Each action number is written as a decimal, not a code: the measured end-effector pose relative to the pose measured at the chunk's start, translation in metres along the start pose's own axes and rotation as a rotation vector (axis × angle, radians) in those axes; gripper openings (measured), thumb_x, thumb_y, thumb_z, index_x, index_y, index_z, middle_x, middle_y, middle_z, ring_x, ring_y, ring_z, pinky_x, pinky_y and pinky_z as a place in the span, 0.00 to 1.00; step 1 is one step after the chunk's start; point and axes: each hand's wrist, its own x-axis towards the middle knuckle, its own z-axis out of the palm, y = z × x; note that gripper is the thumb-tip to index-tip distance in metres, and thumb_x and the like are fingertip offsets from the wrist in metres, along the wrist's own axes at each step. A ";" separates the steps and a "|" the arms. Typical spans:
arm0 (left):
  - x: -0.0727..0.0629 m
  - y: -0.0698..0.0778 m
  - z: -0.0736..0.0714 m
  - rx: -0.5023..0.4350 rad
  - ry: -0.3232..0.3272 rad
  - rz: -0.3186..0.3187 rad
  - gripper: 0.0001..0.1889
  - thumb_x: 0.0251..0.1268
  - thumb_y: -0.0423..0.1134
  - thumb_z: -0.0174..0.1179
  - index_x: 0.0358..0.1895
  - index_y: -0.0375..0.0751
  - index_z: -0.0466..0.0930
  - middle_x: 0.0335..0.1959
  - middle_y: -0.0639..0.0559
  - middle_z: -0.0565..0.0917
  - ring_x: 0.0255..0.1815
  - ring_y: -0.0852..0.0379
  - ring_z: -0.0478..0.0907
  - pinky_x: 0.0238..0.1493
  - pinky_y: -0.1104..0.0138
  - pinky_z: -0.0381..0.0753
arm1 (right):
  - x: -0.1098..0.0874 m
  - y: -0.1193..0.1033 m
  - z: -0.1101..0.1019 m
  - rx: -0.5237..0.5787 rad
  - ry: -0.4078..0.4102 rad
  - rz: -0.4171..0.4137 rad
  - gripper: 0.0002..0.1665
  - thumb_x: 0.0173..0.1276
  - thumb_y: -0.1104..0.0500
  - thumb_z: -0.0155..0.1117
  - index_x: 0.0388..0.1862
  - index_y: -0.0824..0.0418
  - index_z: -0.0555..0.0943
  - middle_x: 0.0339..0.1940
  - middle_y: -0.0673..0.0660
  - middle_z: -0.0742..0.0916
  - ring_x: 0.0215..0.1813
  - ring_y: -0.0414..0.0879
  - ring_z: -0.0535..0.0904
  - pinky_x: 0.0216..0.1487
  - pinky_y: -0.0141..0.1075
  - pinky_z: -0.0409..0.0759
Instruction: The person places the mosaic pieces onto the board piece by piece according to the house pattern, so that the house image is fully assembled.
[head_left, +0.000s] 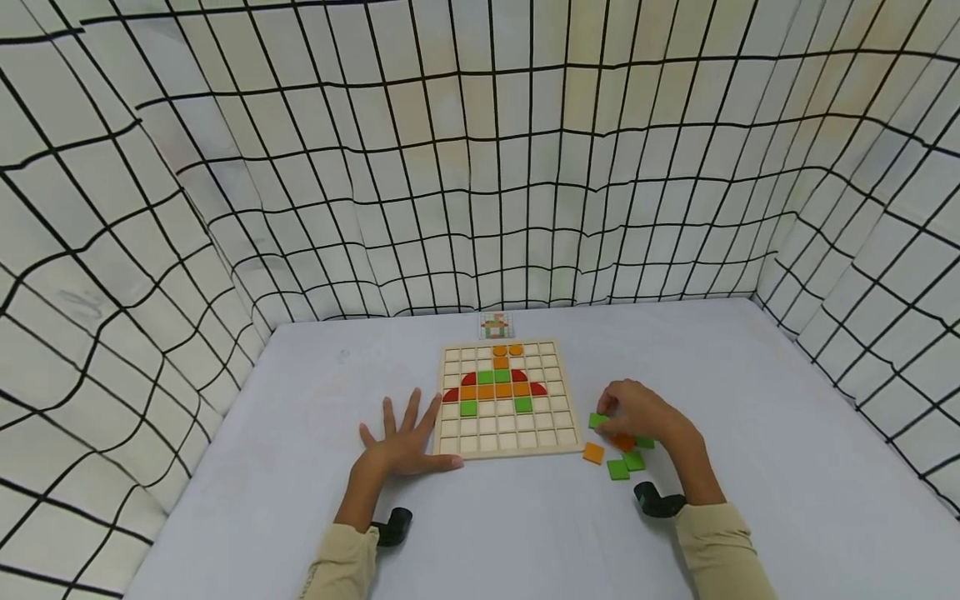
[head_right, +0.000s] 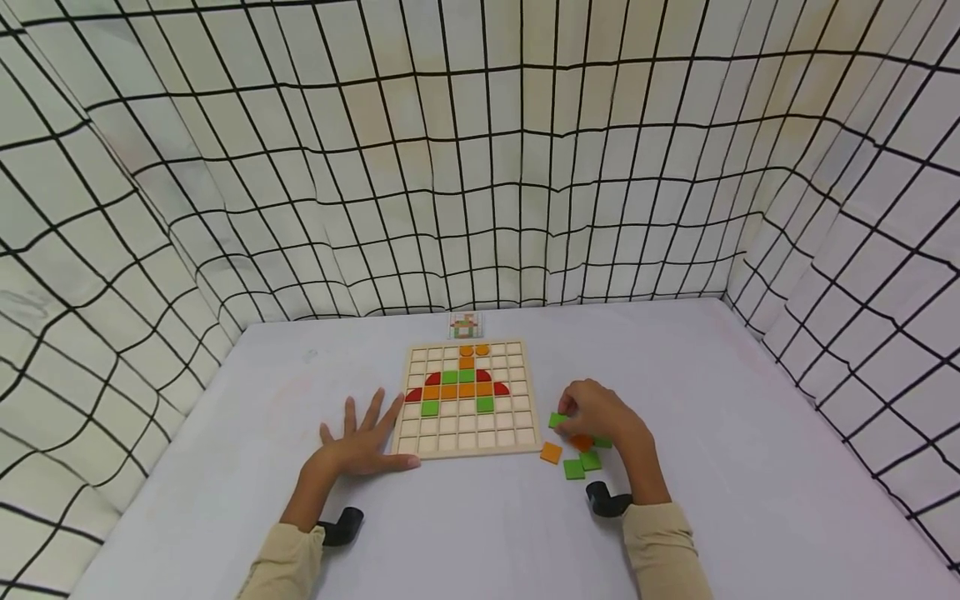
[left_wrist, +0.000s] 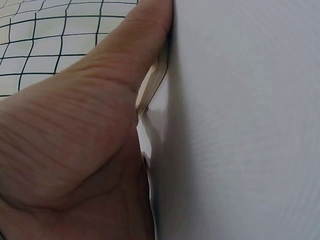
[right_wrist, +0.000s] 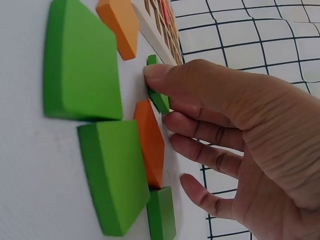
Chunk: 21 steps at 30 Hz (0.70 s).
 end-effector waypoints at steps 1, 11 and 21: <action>0.000 0.000 0.000 -0.001 0.000 0.000 0.59 0.48 0.72 0.63 0.80 0.55 0.42 0.81 0.41 0.34 0.76 0.27 0.21 0.62 0.23 0.29 | 0.001 -0.001 0.001 -0.005 0.001 0.002 0.13 0.55 0.56 0.76 0.34 0.60 0.82 0.35 0.51 0.85 0.38 0.44 0.76 0.43 0.38 0.79; -0.001 0.001 -0.002 -0.012 -0.001 0.013 0.59 0.48 0.72 0.64 0.80 0.55 0.42 0.81 0.42 0.33 0.76 0.27 0.20 0.62 0.23 0.28 | 0.001 -0.007 0.001 -0.010 0.012 -0.004 0.14 0.57 0.54 0.75 0.37 0.60 0.82 0.36 0.51 0.85 0.39 0.43 0.77 0.44 0.38 0.79; -0.001 -0.001 -0.001 -0.007 0.005 0.014 0.59 0.48 0.72 0.63 0.80 0.55 0.42 0.81 0.42 0.33 0.76 0.27 0.20 0.61 0.22 0.29 | 0.004 -0.014 0.000 -0.025 0.044 -0.069 0.15 0.59 0.56 0.74 0.43 0.61 0.84 0.40 0.51 0.86 0.45 0.45 0.80 0.51 0.44 0.81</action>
